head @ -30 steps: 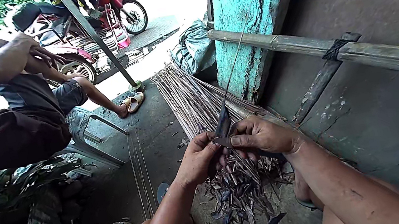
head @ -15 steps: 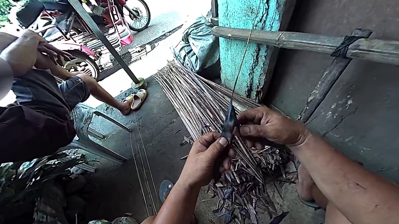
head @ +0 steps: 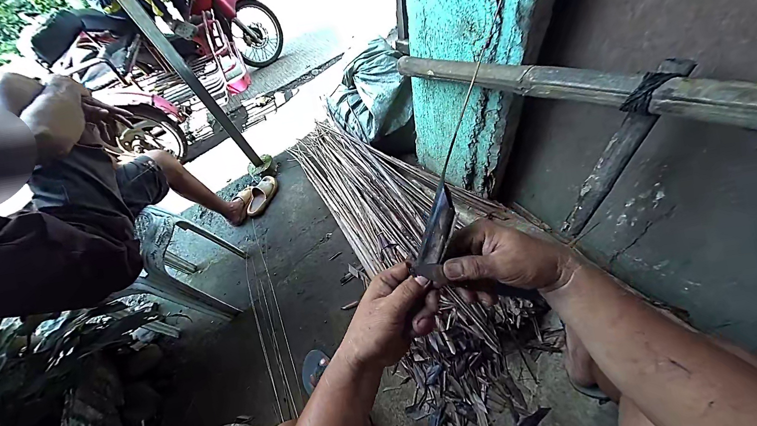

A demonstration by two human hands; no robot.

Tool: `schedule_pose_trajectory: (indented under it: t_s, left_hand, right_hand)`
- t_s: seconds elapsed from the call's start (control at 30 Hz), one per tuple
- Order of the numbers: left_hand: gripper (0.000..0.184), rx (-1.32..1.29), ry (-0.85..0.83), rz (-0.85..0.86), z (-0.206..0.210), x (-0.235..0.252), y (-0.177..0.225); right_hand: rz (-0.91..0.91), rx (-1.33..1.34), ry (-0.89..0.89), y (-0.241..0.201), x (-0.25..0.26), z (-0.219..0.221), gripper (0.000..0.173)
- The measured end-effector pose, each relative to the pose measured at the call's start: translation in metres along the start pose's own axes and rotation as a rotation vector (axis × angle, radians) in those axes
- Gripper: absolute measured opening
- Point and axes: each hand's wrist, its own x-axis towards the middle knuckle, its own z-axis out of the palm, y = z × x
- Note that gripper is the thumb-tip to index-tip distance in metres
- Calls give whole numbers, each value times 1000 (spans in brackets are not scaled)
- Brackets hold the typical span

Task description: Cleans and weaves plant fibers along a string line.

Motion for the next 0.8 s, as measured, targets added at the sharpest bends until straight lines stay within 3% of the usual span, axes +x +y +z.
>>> schedule_pose_trajectory:
  t_s: [0.23,0.43,0.57,0.8]
  left_hand:
    - [18,-119,-81,-78,3,-1,1]
    - [19,-56,-85,-115,5,-5,1]
    - [21,111,-36,-63,2,-8,3]
    - [35,421,120,107,1,-1,1]
  right_hand:
    - [-118,-54,21,0,-5,-8,13]
    - [-215,-189,333,-12,-13,-28,13]
    - [-355,-152,640,-24,-16,-35,17]
    - [68,-52,186,-18,-11,-5,16]
